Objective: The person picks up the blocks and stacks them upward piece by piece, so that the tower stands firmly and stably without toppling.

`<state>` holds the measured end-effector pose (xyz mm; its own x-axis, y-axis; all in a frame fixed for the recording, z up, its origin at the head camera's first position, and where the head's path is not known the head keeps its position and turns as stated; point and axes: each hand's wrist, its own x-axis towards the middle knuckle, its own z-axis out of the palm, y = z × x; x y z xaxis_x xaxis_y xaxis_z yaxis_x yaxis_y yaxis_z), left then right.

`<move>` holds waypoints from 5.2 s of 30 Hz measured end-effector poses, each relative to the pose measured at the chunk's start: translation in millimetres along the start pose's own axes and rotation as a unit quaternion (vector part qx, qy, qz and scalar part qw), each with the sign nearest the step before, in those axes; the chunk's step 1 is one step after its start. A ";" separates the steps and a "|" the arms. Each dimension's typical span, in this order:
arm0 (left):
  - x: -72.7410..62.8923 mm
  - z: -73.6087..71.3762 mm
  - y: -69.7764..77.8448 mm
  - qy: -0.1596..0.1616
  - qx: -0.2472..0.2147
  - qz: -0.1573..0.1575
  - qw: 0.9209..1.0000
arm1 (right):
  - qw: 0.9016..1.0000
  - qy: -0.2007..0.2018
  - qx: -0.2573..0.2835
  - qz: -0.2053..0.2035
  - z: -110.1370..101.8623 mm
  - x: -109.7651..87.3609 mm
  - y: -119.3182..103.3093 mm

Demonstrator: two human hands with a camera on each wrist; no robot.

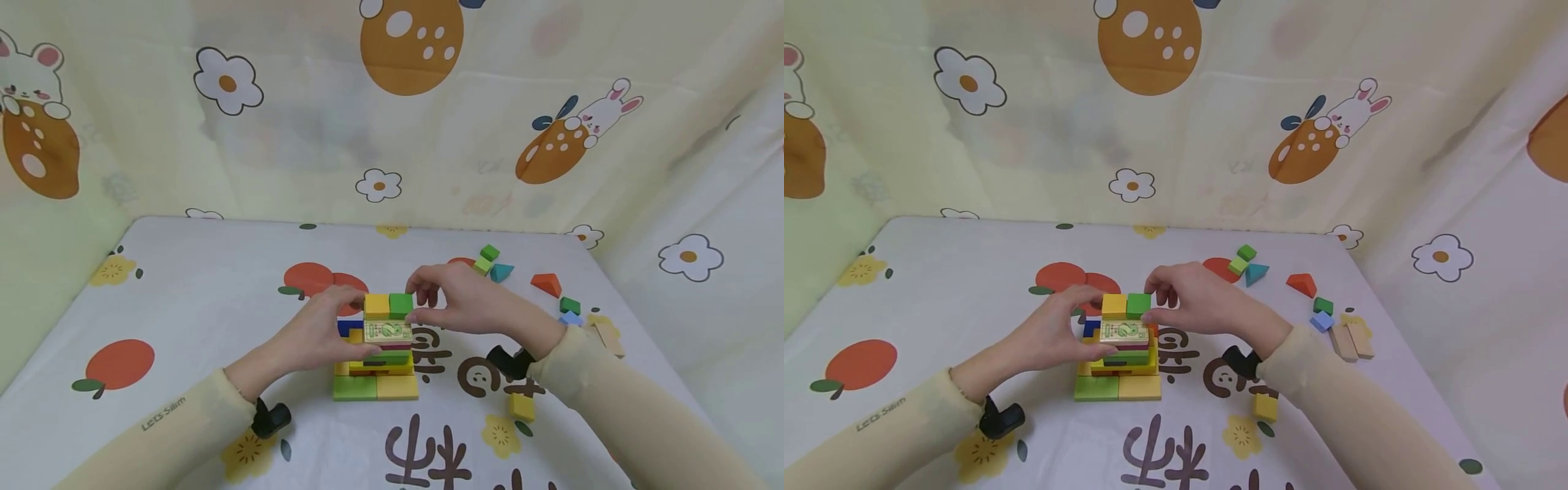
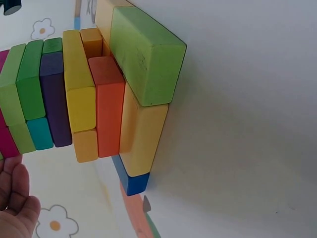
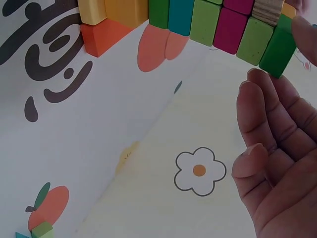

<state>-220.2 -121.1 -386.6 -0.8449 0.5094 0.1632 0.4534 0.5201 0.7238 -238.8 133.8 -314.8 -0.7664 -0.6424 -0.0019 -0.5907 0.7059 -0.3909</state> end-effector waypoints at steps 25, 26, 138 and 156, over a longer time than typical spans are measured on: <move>-0.1 0.8 0.2 -0.005 0.001 -0.010 1.000 | 0.999 0.006 -0.044 -0.005 8.3 16.6 -17.6; -0.2 0.7 0.1 -0.004 0.000 -0.009 1.000 | 0.999 0.005 -0.041 -0.007 8.5 17.0 -17.8; -0.6 1.5 0.6 0.006 0.003 0.005 1.000 | 0.992 0.115 -0.032 0.042 7.7 -52.2 2.5; 0.9 3.6 0.4 0.000 -0.010 -0.001 1.000 | 0.992 0.123 -0.022 0.025 33.8 -42.1 -33.9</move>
<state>-219.8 -118.0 -388.5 -0.8458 0.5085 0.1614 0.4459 0.5079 0.7370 -178.0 126.8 -332.6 -0.8297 -0.5184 0.2073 -0.5575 0.7504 -0.3551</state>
